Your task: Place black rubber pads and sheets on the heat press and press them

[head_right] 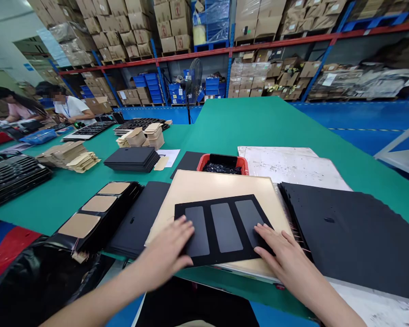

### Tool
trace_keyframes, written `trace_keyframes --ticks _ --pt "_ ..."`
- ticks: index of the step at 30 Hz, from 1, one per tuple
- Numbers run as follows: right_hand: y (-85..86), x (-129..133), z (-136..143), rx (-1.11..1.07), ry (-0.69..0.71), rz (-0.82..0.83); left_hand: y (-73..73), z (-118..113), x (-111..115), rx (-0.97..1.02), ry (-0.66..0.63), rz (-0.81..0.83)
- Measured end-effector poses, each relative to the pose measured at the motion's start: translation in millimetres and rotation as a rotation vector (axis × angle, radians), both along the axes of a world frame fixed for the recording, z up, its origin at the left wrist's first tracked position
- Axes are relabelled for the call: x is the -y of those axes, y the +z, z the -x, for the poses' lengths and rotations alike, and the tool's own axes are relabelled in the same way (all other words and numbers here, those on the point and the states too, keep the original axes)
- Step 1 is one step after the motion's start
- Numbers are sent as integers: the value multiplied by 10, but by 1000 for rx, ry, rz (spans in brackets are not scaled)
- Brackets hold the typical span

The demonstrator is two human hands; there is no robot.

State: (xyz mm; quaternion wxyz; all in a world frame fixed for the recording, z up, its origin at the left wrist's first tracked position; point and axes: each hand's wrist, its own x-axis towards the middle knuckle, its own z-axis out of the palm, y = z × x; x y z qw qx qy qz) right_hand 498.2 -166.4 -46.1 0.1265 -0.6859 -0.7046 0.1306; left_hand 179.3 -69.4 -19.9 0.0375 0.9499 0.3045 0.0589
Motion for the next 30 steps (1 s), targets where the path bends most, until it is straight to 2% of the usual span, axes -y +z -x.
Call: trace_keyframes --ticks 2,4,6,8,11,15,19,22,24,25,27,28,30 --pt "-36 5 -16 -1 13 12 -181 -78 222 13 -108 -19" --pt "-57 16 -20 -8 1 25 -327 -119 336 11 -116 -64" --pt "-45 34 -16 -15 -45 54 -399 -119 347 2 -110 -95" --pt "14 63 -14 -23 -92 114 -388 -92 298 -1 -129 -101" --pt "176 114 -30 -51 -107 168 -253 -15 182 20 -156 -77" --pt "370 113 -64 -130 -21 117 31 128 -11 63 -118 90" --pt "432 5 -66 -269 22 -144 328 258 -198 141 -56 207" --pt "537 -76 -36 -428 -38 -404 563 288 -306 366 -31 166" --pt "654 -144 -26 -535 -119 -485 702 251 -397 529 76 154" --pt "709 -191 -31 -587 -162 -474 749 213 -458 583 145 171" --pt "769 -316 -67 -659 -246 -374 760 106 -605 633 253 220" --pt "762 -385 -94 -650 -287 -318 718 44 -680 638 277 233" --pt "663 -506 -142 -487 -357 -270 547 -78 -795 575 307 213"
